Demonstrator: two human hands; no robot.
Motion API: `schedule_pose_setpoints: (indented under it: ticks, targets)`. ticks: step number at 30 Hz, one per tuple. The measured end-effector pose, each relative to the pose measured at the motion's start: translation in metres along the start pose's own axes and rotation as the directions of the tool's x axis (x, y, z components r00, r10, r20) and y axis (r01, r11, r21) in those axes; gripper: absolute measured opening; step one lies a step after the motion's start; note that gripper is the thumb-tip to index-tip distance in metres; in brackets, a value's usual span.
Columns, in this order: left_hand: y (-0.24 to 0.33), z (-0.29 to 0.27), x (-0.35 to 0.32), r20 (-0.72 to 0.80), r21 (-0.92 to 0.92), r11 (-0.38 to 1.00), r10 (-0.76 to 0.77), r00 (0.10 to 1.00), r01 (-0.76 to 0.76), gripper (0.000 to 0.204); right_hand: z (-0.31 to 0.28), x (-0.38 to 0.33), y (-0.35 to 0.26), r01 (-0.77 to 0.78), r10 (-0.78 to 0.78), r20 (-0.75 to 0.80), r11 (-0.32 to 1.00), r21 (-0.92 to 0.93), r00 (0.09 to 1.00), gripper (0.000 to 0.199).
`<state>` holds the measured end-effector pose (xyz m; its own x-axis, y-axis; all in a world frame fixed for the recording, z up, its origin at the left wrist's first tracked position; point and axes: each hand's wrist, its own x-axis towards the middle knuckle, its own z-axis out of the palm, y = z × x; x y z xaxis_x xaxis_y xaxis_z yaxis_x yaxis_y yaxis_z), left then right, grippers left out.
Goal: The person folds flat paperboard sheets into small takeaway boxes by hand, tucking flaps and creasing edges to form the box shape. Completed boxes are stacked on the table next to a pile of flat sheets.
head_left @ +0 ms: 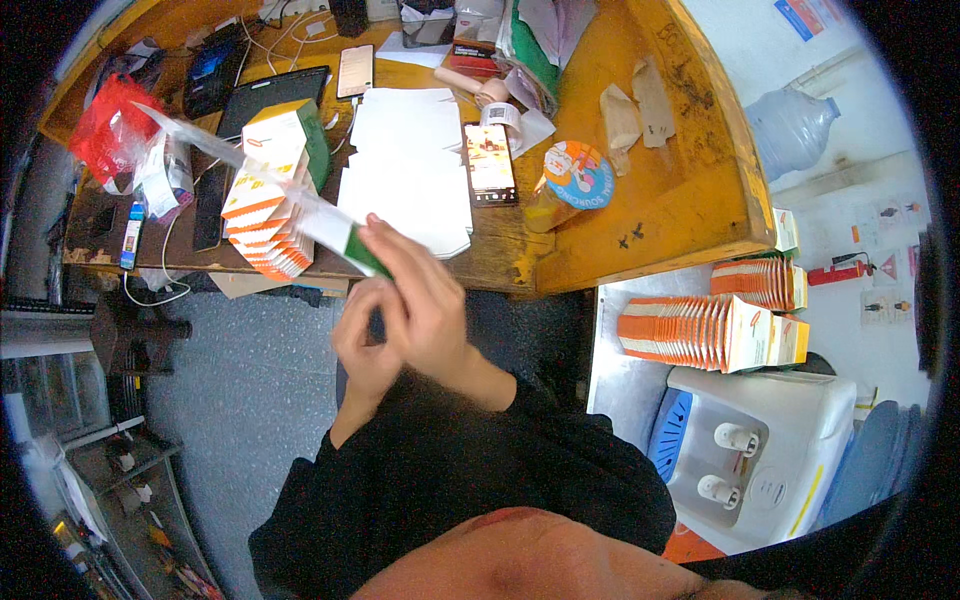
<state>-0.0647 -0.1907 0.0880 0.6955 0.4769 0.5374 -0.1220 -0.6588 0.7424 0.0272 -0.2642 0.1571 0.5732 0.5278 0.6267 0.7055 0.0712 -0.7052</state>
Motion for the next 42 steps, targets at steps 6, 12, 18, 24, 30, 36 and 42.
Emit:
schedule_pose_setpoints:
  ticks: [6,12,18,24,30,36,42]
  targets:
    - [0.037,-0.013,0.023,0.021,-0.893,0.428,-0.270,0.963,0.139,0.072,-0.012,-0.012,0.024,0.214,-0.220,-0.006,0.953,-0.214,0.975,0.037]
    - [0.051,-0.053,0.035,0.100,-0.760,0.436,-0.655,0.749,0.482,0.052,-0.019,-0.027,0.032,0.522,-0.546,0.052,0.763,-0.382,0.836,0.030]
    - [0.041,-0.058,0.032,0.049,-0.595,0.565,-0.685,0.727,0.572,0.044,-0.023,-0.026,0.040,0.497,-0.519,0.060,0.772,-0.395,0.853,0.028]
    - [0.021,-0.052,0.002,-0.258,0.437,0.857,-0.170,0.951,0.272,0.036,-0.028,-0.020,0.014,0.245,-0.271,-0.098,0.945,-0.215,0.958,0.030]
    - [0.009,-0.036,-0.014,-0.283,0.243,0.949,-0.130,0.950,0.202,0.035,-0.027,-0.021,-0.009,-0.082,0.089,-0.120,0.995,0.061,0.989,0.030]
    - [0.008,-0.024,-0.020,-0.323,0.032,0.972,-0.209,0.923,0.231,0.035,-0.009,-0.021,-0.007,-0.178,0.218,-0.144,0.953,0.246,0.965,0.020]
    - [0.005,-0.019,-0.025,-0.337,-0.113,0.957,-0.288,0.896,0.265,0.035,-0.001,-0.024,-0.003,-0.185,0.219,-0.126,0.954,0.235,0.968,0.020]
